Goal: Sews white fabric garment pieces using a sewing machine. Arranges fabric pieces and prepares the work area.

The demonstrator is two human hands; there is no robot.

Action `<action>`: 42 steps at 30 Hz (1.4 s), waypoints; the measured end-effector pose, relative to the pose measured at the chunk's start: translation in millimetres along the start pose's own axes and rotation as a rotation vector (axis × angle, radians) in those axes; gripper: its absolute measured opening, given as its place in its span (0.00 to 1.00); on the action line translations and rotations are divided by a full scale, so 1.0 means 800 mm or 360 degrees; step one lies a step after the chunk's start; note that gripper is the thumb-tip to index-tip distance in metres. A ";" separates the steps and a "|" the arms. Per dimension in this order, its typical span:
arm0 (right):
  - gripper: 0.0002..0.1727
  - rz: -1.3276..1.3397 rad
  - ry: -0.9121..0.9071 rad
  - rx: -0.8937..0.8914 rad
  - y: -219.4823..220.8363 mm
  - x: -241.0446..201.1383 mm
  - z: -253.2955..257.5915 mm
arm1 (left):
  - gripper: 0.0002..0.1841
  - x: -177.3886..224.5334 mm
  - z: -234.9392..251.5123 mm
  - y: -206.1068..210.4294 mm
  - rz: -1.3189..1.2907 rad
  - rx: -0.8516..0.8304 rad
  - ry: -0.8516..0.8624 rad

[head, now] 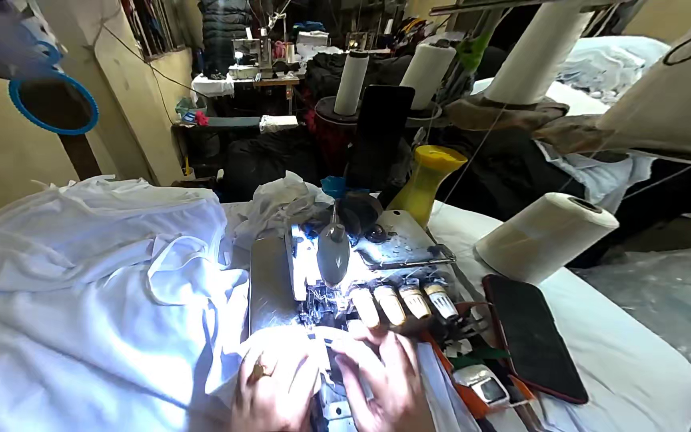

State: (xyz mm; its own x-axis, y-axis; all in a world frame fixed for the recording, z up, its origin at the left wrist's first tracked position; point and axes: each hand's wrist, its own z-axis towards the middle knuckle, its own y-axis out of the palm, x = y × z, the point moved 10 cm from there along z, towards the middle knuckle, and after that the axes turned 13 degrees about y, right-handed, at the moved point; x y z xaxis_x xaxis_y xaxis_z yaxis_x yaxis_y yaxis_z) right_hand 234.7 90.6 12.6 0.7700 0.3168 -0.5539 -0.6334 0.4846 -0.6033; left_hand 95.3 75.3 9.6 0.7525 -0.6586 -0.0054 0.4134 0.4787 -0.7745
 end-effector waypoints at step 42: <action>0.09 0.0207 -0.0159 -0.0384 0.031 -0.035 -0.007 | 0.10 -0.034 -0.021 -0.022 -0.0042 -0.0254 -0.0364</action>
State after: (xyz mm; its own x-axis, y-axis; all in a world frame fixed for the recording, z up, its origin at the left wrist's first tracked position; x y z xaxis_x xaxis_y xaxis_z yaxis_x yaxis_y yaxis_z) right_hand 197.2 89.3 9.9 0.6774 0.4483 -0.5832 -0.7181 0.2308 -0.6566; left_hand 58.9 75.1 12.9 0.8461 -0.5129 0.1450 0.3623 0.3539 -0.8623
